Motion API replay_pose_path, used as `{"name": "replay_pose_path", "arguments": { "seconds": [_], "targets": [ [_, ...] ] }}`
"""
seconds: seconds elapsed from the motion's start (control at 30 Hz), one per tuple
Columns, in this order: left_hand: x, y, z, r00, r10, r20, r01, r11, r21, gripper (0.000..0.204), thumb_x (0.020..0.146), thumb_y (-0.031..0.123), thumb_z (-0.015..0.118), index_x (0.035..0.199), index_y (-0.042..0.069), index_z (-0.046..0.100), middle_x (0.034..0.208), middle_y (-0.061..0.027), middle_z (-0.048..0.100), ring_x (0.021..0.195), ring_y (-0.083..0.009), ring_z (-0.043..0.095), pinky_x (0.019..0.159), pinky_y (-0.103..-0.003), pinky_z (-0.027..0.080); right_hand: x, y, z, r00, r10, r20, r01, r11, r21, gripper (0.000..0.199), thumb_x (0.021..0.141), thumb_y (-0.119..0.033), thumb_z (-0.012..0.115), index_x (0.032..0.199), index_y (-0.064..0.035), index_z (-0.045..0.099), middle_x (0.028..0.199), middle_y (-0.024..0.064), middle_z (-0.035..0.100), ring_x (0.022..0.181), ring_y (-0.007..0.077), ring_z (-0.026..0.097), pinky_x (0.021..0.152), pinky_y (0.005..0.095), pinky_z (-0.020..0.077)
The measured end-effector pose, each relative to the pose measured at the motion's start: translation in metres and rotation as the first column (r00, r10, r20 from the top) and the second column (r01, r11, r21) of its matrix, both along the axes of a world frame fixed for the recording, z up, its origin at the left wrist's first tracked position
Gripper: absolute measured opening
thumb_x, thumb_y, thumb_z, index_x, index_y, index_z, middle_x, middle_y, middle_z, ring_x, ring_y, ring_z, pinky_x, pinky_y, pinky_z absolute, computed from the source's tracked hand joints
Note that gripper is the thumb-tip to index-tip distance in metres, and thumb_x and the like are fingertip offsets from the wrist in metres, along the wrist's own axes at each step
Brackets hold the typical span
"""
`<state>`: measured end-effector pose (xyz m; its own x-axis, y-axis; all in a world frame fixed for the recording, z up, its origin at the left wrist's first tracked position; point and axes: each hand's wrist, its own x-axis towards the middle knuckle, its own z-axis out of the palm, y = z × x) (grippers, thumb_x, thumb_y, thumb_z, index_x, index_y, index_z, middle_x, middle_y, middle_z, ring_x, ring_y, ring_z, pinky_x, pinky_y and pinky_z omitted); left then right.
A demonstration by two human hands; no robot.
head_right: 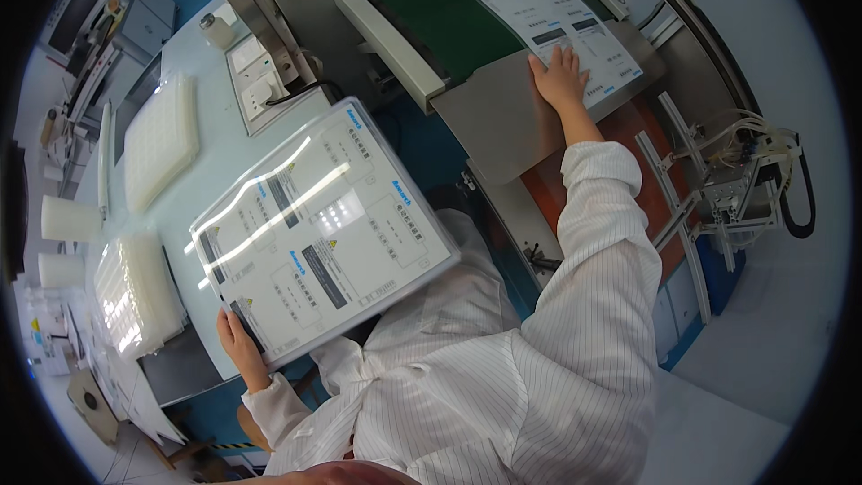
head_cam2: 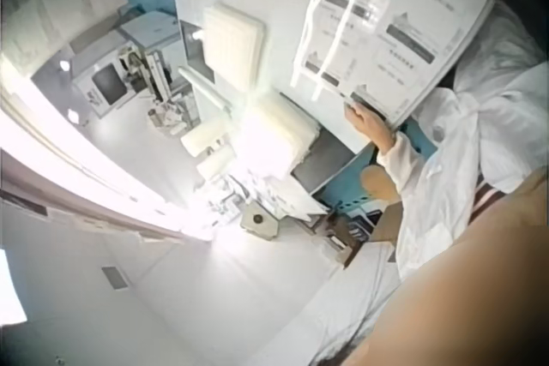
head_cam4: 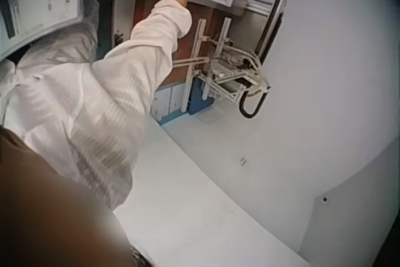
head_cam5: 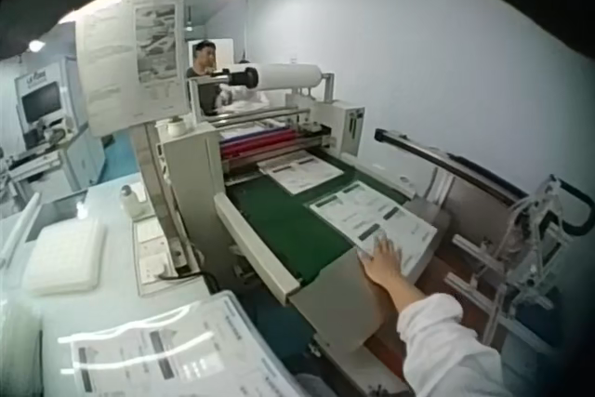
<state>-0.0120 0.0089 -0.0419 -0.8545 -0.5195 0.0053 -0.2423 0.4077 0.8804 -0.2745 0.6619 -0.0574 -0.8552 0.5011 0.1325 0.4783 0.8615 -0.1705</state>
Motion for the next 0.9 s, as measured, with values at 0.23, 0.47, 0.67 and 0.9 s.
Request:
{"name": "replay_pose_path", "arguments": {
  "seconds": [0.23, 0.47, 0.67, 0.9],
  "targets": [
    [0.0, -0.001, 0.0, 1.0, -0.009, -0.006, 0.009, 1.0, 0.007, 0.037, 0.101, 0.021, 0.045, 0.127, -0.005, 0.049, 0.117, -0.0112, 0.054, 0.103, -0.0153, 0.051, 0.092, -0.028, 0.04, 0.058, -0.023, -0.017, 0.999, 0.006, 0.054, -0.005, 1.0, -0.018, 0.082, 0.093, -0.061, 0.033, 0.149, -0.0034, 0.019, 0.156, 0.0209, 0.014, 0.145, 0.0356, 0.009, 0.115, 0.0535, 0.0027],
    [0.0, -0.005, -0.006, 0.999, 0.007, -0.047, -0.005, 0.999, 0.052, 0.036, 0.101, 0.021, 0.046, 0.126, -0.005, 0.05, 0.116, -0.0111, 0.054, 0.102, -0.016, 0.051, 0.09, -0.028, 0.041, 0.154, -0.074, 0.008, 0.962, 0.24, 0.127, -0.23, 0.969, -0.091, 0.092, 0.086, -0.057, 0.056, 0.15, -0.0044, 0.017, 0.155, 0.0263, 0.01, 0.144, 0.0392, 0.01, 0.114, 0.0539, 0.0059],
    [0.002, -0.003, -0.003, 0.998, -0.01, -0.063, 0.012, 1.0, 0.023, 0.038, 0.1, 0.023, 0.048, 0.125, -0.005, 0.051, 0.115, -0.0112, 0.057, 0.1, -0.0156, 0.053, 0.088, -0.027, 0.042, 0.177, -0.083, 0.049, 0.842, 0.39, 0.372, -0.418, 0.908, -0.005, 0.089, 0.078, -0.018, 0.07, 0.147, -0.0001, 0.017, 0.152, 0.0283, 0.014, 0.14, 0.0423, 0.019, 0.111, 0.0457, 0.0286],
    [0.001, 0.004, 0.004, 0.997, 0.027, -0.079, -0.033, 0.997, -0.077, 0.034, 0.097, 0.018, 0.051, 0.124, -0.002, 0.054, 0.118, -0.0125, 0.055, 0.1, -0.0183, 0.054, 0.086, -0.029, 0.043, 0.153, -0.126, 0.063, 0.937, 0.35, 0.011, -0.349, 0.93, 0.114, 0.045, 0.078, 0.01, 0.048, 0.122, 0.0047, 0.054, 0.109, 0.0275, 0.062, 0.098, 0.043, 0.06, 0.086, 0.0452, 0.0489]
  ]
}}
